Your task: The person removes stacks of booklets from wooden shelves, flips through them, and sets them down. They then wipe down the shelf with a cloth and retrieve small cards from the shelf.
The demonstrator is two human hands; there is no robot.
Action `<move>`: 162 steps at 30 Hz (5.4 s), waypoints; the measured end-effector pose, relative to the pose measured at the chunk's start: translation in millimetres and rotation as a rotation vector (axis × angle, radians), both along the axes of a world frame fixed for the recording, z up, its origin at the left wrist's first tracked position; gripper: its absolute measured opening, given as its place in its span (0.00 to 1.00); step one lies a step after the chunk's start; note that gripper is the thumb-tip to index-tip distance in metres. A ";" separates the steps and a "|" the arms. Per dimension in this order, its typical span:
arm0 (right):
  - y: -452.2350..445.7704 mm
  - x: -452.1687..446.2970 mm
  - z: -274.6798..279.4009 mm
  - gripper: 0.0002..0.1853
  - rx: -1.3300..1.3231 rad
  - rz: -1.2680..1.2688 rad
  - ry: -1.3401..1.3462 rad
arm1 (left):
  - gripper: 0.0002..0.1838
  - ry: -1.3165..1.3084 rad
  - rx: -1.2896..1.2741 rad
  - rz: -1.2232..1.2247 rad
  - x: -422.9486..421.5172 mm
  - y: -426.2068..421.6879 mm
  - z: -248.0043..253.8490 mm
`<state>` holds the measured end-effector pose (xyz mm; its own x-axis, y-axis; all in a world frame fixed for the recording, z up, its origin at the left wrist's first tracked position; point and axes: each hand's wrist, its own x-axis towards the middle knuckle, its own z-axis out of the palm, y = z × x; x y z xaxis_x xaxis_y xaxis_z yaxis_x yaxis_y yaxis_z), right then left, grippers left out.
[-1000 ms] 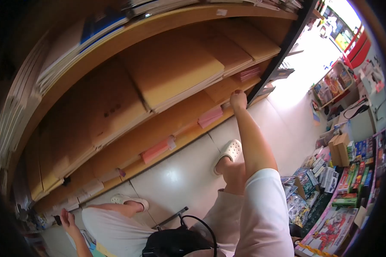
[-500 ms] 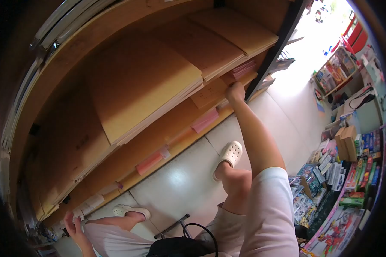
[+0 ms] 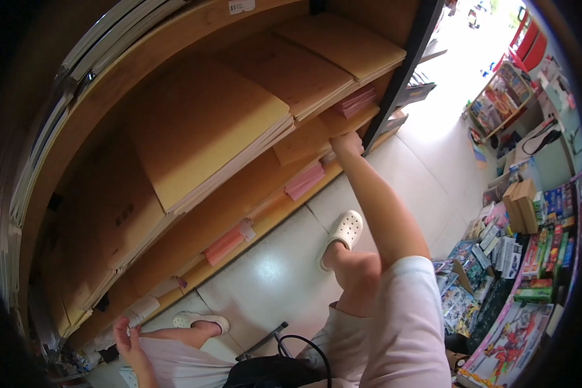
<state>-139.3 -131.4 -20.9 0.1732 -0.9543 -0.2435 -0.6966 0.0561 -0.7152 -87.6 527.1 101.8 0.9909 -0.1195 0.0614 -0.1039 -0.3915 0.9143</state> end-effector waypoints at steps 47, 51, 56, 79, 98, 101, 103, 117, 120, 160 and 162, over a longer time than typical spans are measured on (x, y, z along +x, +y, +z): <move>378.6 -119.3 189.9 0.25 -0.614 0.624 -0.459 | 0.18 0.740 -0.694 -0.403 -84.3 -89.3 -28.6; 433.0 -85.0 160.0 0.25 -0.397 1.039 -0.596 | 0.17 0.660 -0.646 -0.526 -114.9 -91.4 1.9; 356.3 -130.7 31.9 0.24 -0.072 1.245 0.394 | 0.19 0.585 -0.608 -0.445 -101.1 12.0 3.0; 323.1 -191.6 -43.5 0.12 0.176 1.137 0.164 | 0.28 0.572 0.543 0.988 -205.6 400.2 -223.2; 168.7 -117.4 92.5 0.14 0.488 0.060 -0.671 | 0.20 -0.065 0.119 0.695 -22.1 296.6 -119.6; 123.1 -105.2 95.8 0.13 0.539 -0.092 -0.909 | 0.17 -0.200 -0.090 0.464 -1.5 191.7 -46.9; 89.3 -91.4 88.1 0.12 0.578 -0.183 -1.021 | 0.16 -0.263 -0.049 0.298 -3.3 120.7 -7.5; -162.2 24.8 -20.5 0.20 0.512 -0.348 -1.282 | 0.26 0.253 0.436 -0.155 -9.8 -105.0 -41.3; -160.8 33.0 -0.8 0.19 0.510 -0.413 -1.260 | 0.24 0.233 0.432 -0.196 -5.0 -115.7 -45.3; 359.7 -191.4 60.9 0.30 0.671 0.247 -0.645 | 0.24 0.748 -0.963 -0.161 -72.2 -192.2 -51.4; 357.4 -190.3 57.3 0.26 0.473 0.129 -0.292 | 0.23 0.429 -0.792 -0.210 -68.5 -170.4 -33.2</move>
<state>-329.6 225.9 36.4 0.4052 -0.7199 -0.5635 -0.4959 0.3447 -0.7970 -156.1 356.8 68.6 0.9106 -0.3787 -0.1654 0.3073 0.3530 0.8837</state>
